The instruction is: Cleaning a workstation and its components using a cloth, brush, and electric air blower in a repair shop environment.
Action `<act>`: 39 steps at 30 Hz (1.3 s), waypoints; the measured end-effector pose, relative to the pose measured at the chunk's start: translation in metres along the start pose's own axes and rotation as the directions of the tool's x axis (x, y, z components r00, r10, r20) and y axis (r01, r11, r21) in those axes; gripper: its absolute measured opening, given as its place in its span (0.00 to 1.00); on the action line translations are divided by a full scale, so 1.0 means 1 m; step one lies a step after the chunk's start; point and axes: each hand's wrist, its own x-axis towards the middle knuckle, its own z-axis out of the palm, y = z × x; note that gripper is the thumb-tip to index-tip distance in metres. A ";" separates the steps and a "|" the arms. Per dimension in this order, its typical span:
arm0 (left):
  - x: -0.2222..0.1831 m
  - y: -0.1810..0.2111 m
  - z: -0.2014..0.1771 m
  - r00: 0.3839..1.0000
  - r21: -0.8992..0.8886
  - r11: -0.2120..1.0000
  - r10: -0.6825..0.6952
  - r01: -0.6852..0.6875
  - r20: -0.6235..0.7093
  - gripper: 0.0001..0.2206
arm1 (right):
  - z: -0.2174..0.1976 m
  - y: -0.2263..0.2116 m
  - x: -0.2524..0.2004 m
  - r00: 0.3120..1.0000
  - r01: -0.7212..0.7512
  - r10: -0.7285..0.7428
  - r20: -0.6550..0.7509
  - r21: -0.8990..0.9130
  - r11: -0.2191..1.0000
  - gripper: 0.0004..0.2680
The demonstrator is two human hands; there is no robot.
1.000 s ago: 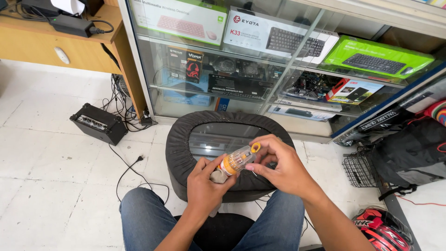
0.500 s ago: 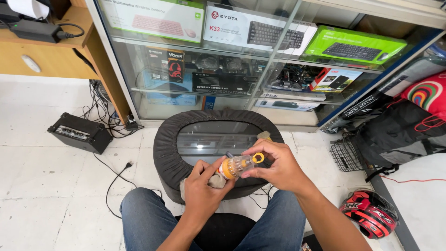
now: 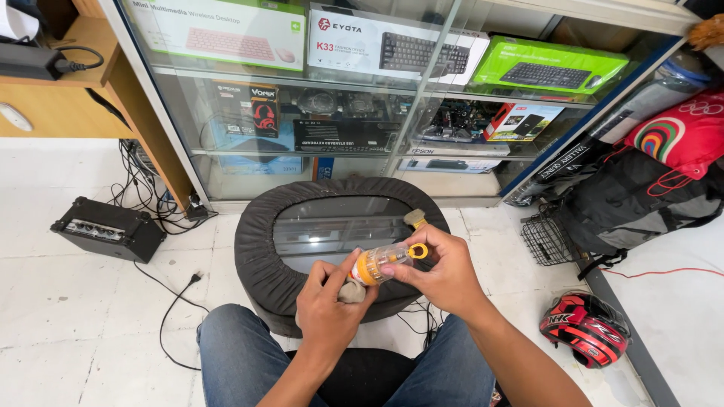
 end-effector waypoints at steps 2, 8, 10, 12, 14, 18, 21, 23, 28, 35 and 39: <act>0.000 -0.001 0.002 1.000 0.001 1.000 0.013 -0.013 0.005 0.26 | 0.001 -0.003 -0.001 0.999 -0.027 0.027 -0.019 0.002 1.000 0.11; 0.003 -0.002 0.005 0.988 -0.052 0.990 -0.123 0.128 0.096 0.26 | -0.005 -0.008 -0.006 0.997 0.077 -0.078 -0.011 -0.071 0.995 0.10; 0.006 -0.001 0.006 0.981 -0.058 0.984 -0.161 0.168 0.111 0.26 | -0.010 -0.010 -0.005 0.991 0.131 -0.131 0.005 -0.005 0.991 0.10; 0.006 -0.003 0.008 0.979 -0.059 0.984 -0.158 0.167 0.130 0.25 | -0.014 -0.015 -0.006 0.983 0.184 -0.184 -0.016 -0.027 0.983 0.06; 0.002 -0.007 0.014 0.978 -0.065 0.984 -0.153 0.164 0.142 0.26 | -0.017 -0.017 -0.004 0.992 0.128 -0.129 -0.010 -0.018 0.992 0.05; -0.001 -0.001 0.030 0.979 -0.114 0.983 -0.127 0.146 0.162 0.25 | -0.031 -0.015 0.002 0.998 -0.048 0.047 0.035 0.007 0.999 0.06; -0.013 0.003 0.056 0.956 -0.183 0.940 -0.268 0.286 0.119 0.28 | -0.038 -0.001 0.004 0.999 0.010 -0.007 -0.039 0.082 0.997 0.06; -0.012 0.006 0.068 0.949 -0.222 0.928 -0.264 0.299 0.175 0.28 | -0.047 0.000 0.003 0.998 0.007 -0.005 -0.066 0.035 0.999 0.06; -0.027 0.013 0.089 0.898 -0.351 0.865 -0.217 0.359 0.383 0.32 | -0.083 0.013 -0.014 0.988 0.051 -0.081 -0.133 -0.213 0.976 0.05; -0.068 -0.025 0.074 0.681 -0.148 0.771 -0.435 0.620 0.589 0.27 | -0.159 0.093 -0.073 0.936 -0.276 0.149 -0.318 -0.403 0.873 0.01; -0.064 -0.033 0.042 0.555 -0.034 0.640 -0.637 0.768 0.535 0.20 | -0.198 0.174 -0.138 0.780 -0.556 0.356 -0.515 -0.309 0.772 0.02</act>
